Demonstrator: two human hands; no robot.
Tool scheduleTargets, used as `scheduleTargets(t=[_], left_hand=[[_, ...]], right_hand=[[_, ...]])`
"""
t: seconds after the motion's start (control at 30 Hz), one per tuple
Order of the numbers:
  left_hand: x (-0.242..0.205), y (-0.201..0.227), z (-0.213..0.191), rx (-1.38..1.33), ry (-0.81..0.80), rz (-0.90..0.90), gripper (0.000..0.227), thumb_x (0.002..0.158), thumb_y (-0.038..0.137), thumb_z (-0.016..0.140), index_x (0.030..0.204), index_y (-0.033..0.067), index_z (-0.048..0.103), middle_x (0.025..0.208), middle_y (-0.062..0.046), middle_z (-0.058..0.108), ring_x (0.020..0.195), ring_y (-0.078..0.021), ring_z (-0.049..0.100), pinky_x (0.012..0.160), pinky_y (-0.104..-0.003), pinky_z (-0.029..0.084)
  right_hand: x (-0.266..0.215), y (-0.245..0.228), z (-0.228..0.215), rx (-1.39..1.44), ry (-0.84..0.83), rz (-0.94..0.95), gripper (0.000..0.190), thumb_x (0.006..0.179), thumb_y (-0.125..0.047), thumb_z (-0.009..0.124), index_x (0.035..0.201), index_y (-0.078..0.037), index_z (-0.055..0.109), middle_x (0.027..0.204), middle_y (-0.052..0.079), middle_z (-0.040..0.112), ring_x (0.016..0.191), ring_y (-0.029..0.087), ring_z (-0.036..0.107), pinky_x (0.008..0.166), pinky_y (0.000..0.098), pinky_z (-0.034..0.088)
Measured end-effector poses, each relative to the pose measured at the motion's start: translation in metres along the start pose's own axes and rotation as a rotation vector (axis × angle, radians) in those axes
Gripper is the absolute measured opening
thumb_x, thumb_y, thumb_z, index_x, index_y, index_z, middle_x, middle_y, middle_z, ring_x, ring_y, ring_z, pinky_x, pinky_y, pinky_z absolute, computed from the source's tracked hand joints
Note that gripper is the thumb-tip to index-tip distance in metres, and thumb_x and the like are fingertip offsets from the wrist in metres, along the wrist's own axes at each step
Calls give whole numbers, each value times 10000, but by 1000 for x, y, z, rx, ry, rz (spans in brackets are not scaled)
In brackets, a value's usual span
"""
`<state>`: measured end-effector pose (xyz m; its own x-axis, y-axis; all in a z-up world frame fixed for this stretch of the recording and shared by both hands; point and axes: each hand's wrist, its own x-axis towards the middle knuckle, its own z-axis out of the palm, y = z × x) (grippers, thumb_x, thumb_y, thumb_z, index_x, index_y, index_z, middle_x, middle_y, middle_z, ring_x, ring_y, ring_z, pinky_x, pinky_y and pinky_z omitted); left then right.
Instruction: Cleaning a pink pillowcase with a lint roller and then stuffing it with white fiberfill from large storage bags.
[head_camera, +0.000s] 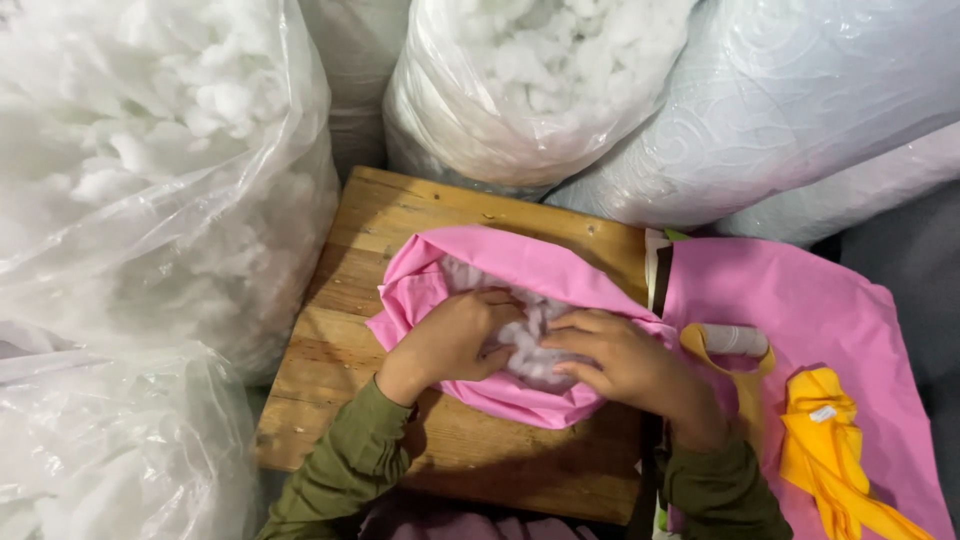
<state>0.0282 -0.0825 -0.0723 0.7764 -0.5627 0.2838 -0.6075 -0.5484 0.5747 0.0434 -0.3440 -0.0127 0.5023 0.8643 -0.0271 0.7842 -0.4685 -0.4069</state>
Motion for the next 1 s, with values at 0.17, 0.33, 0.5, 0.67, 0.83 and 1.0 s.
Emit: scheduleTargets(t=[0.17,0.33,0.5,0.67,0.83,1.0], left_hand=[[12,43,-77,-514,423,222,185,887,141,734,1060,80,760,1020,-163,775,931,-399,756,811,-471,585],[51,29,-169,-24,693,166,447,925,194,776,1319,76,602,1213,-160,681,1106,-357,674,962,-450,530],[132,-87,-206,196,660,12,1192,791,266,1049,1619,136,201,1545,-192,410,1413,-399,440,1189,-504,382],[173,-127,-210,49,567,84,1227,705,406,1068,1587,85,277,1546,-231,446,1445,-388,437,1190,-475,379],[156,-97,-205,124,674,149,838,680,319,1013,1309,122,497,1301,-71,556,1179,-309,526,998,-435,403],[156,-63,-211,263,900,174,1034,618,555,1096,1320,130,467,1240,-119,439,1181,-307,459,1055,-458,397]], right_hand=[[14,-44,-97,-27,520,41,344,825,-195,826,1160,-173,752,1158,70,742,1062,320,721,848,417,591],[109,-16,-181,-108,688,-82,539,904,-238,857,1368,-95,622,1396,116,549,1197,307,643,859,369,588],[234,65,-240,-215,796,16,1012,811,-421,1060,1475,-22,408,1448,210,432,1342,349,436,983,451,550],[276,69,-250,-86,319,61,1216,585,-377,975,1579,-103,331,1624,165,297,1494,319,287,1217,392,219],[271,67,-221,-65,392,-50,484,686,-47,760,1138,-123,604,1133,32,615,1008,214,563,863,338,427],[236,43,-232,18,485,-119,359,681,73,624,985,-117,608,984,-14,586,926,143,549,807,278,420]])
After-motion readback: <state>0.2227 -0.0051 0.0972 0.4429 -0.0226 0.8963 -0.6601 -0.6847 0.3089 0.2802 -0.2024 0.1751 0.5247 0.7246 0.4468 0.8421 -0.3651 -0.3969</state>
